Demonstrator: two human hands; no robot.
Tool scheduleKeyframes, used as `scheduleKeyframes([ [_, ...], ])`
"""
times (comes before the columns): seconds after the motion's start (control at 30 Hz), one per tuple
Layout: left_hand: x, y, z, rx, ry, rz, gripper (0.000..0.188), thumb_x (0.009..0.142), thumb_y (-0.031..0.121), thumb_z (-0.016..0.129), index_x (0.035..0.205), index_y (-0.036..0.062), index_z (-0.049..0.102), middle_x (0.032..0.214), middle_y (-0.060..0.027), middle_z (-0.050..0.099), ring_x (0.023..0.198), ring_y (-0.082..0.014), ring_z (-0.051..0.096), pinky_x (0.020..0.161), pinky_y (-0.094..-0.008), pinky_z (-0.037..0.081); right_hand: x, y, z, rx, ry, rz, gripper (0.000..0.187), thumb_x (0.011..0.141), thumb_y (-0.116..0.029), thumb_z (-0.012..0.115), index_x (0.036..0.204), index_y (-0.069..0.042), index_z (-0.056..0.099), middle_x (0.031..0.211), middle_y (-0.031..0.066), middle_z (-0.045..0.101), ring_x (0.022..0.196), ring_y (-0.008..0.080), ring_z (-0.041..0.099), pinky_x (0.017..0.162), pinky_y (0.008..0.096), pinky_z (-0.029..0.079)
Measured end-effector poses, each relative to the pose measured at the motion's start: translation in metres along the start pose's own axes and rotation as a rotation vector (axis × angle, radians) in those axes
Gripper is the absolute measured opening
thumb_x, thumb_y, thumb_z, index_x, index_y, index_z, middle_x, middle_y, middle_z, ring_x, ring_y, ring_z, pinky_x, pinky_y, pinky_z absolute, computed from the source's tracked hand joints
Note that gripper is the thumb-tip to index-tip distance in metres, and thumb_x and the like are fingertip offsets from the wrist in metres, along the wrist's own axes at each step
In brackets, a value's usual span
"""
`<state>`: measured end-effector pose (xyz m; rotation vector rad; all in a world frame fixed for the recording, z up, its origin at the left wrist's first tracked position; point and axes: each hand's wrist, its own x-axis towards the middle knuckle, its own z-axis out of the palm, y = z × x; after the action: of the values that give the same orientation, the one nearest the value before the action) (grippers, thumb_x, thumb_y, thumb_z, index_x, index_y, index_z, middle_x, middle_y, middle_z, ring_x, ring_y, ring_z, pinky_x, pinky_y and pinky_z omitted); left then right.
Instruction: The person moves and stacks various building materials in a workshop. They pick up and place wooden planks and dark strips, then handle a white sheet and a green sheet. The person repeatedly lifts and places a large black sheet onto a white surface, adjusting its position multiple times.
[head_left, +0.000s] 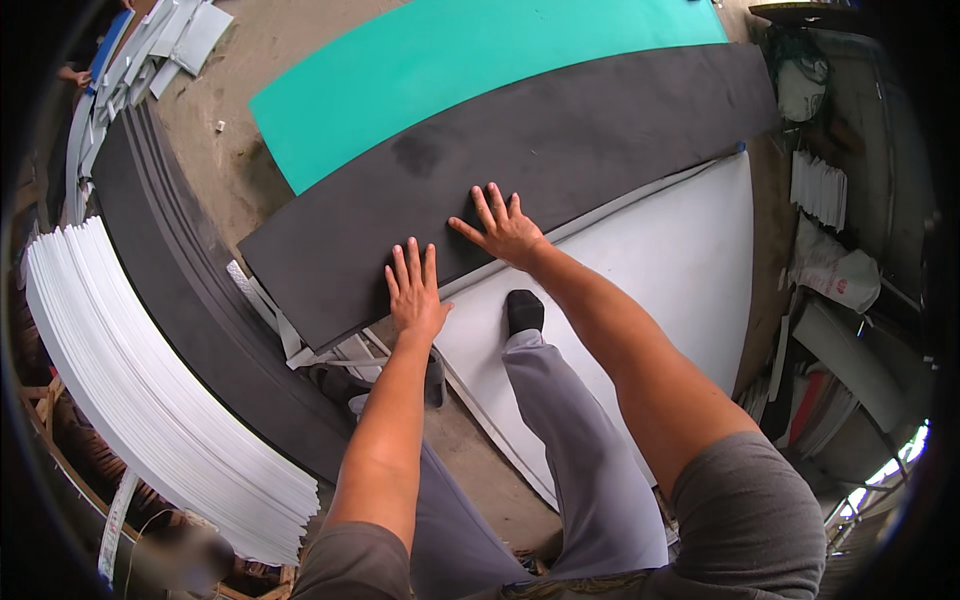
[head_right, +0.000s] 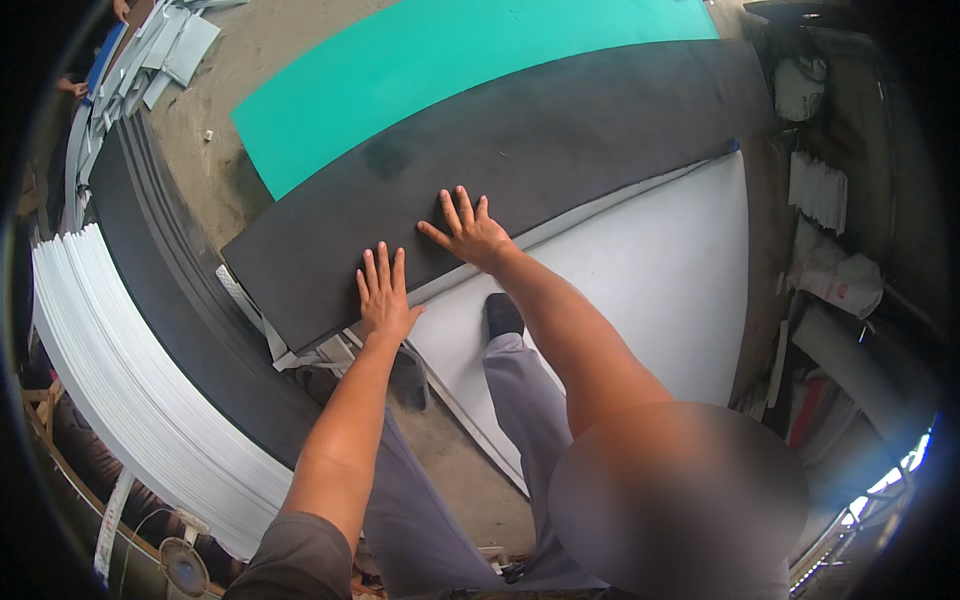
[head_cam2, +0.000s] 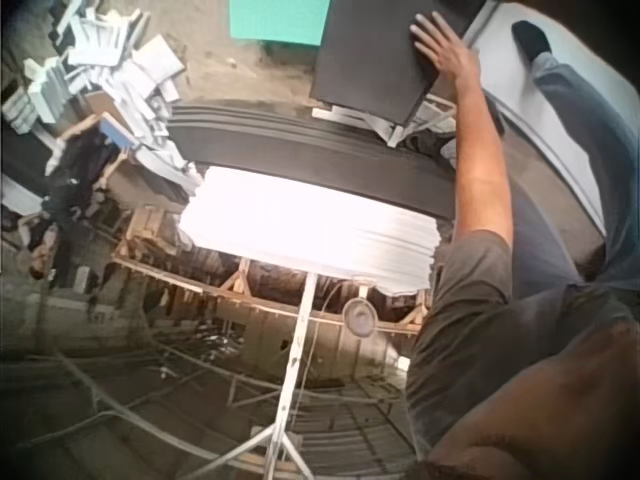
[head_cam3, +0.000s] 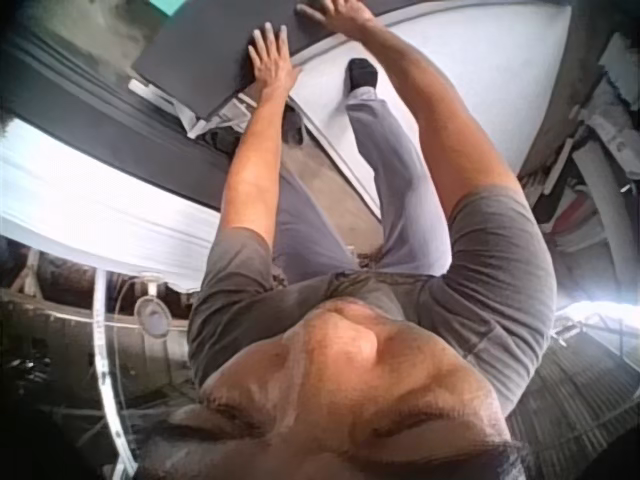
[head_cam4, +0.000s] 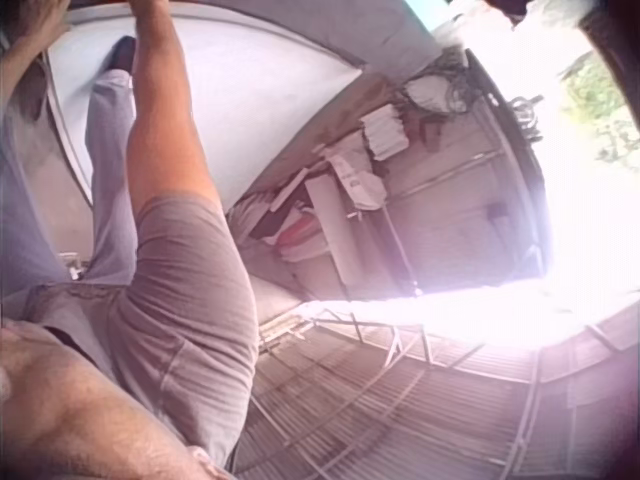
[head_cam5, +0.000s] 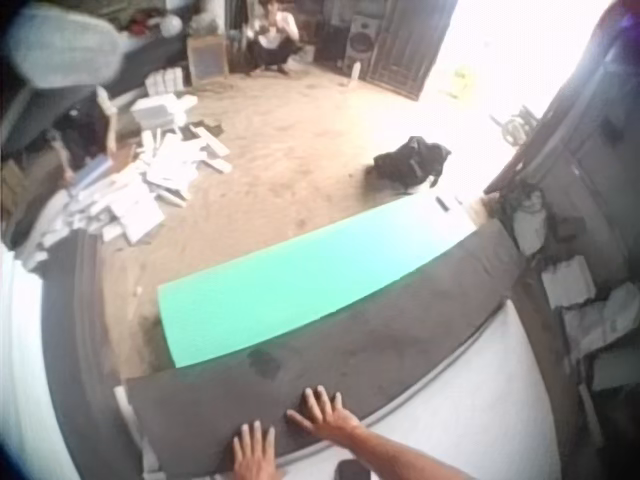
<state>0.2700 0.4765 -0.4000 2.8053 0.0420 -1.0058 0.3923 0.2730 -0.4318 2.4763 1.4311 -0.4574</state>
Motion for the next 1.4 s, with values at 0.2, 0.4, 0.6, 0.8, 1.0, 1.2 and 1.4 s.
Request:
scheduleKeyframes([
  [0.2, -0.003, 0.012, -0.002, 0.046, 0.196, -0.052, 0.104, 0.079, 0.031, 0.082, 0.164, 0.0129, 0.024, 0.171, -0.0158, 0.019, 0.158, -0.0400, 0.019, 0.122, -0.0623, 0.025, -0.013, 0.018, -0.071, 0.146, -0.139, -0.105, 0.087, 0.084, -0.020, 0.065, 0.163, -0.011, 0.031, 0.159, 0.0364, 0.033, 0.143, 0.0560, 0.041, 0.105, 0.0655, 0.048],
  [0.4, -0.024, -0.005, -0.061, -0.002, 0.400, 0.095, 0.080, 0.077, 0.016, 0.070, 0.154, 0.0129, 0.047, 0.159, -0.0136, 0.046, 0.145, -0.0398, 0.045, 0.112, -0.0628, 0.041, -0.054, 0.056, -0.069, 0.203, 0.274, -0.085, 0.064, 0.088, -0.021, 0.063, 0.150, -0.013, 0.048, 0.148, 0.0243, 0.051, 0.139, 0.0430, 0.050, 0.106, 0.0616, 0.046],
  [0.6, -0.056, -0.052, -0.146, -0.197, 0.264, 0.177, 0.070, 0.078, 0.016, 0.078, 0.145, 0.0130, 0.057, 0.144, -0.0130, 0.062, 0.130, -0.0356, 0.060, 0.106, -0.0460, 0.050, -0.118, 0.148, -0.095, 0.205, 0.337, 0.264, 0.047, 0.087, -0.018, 0.068, 0.133, -0.020, 0.061, 0.136, 0.0051, 0.065, 0.134, 0.0238, 0.058, 0.109, 0.0475, 0.045],
  [0.8, -0.099, -0.093, -0.199, -0.270, 0.163, 0.112, 0.051, 0.079, 0.021, 0.080, 0.128, 0.0123, 0.068, 0.123, -0.0122, 0.073, 0.110, -0.0350, 0.070, 0.091, -0.0459, 0.055, -0.089, 0.128, -0.181, 0.318, -0.027, 0.142, 0.024, 0.089, -0.028, 0.068, 0.111, -0.019, 0.065, 0.102, 0.0048, 0.074, 0.104, 0.0259, 0.073, 0.080, 0.0428, 0.055],
  [1.0, -0.078, -0.071, -0.186, -0.186, 0.362, -0.096, 0.055, 0.073, 0.037, 0.089, 0.118, 0.0110, 0.071, 0.107, -0.0106, 0.076, 0.099, -0.0349, 0.071, 0.082, -0.0477, 0.056, -0.046, 0.127, -0.198, 0.408, -0.056, 0.188, 0.036, 0.087, -0.036, 0.076, 0.116, -0.018, 0.063, 0.101, 0.0052, 0.073, 0.098, 0.0295, 0.074, 0.075, 0.0447, 0.057],
  [1.2, -0.054, -0.061, -0.188, -0.208, 0.341, -0.125, 0.041, 0.070, 0.036, 0.090, 0.104, 0.0156, 0.079, 0.103, -0.0064, 0.077, 0.096, -0.0312, 0.073, 0.080, -0.0440, 0.057, -0.088, 0.165, -0.181, 0.399, -0.089, 0.110, 0.046, 0.084, -0.045, 0.078, 0.116, -0.017, 0.060, 0.106, 0.0055, 0.072, 0.103, 0.0297, 0.072, 0.077, 0.0469, 0.057],
  [1.4, -0.046, -0.062, -0.180, -0.088, 0.369, 0.002, 0.037, 0.066, 0.036, 0.091, 0.099, 0.0201, 0.082, 0.121, -0.0035, 0.075, 0.133, -0.0323, 0.057, 0.114, -0.0612, 0.034, -0.155, 0.249, -0.150, 0.394, -0.267, 0.326, 0.031, 0.083, -0.014, 0.067, 0.114, -0.016, 0.070, 0.109, 0.0097, 0.071, 0.108, 0.0331, 0.068, 0.088, 0.0480, 0.056],
])
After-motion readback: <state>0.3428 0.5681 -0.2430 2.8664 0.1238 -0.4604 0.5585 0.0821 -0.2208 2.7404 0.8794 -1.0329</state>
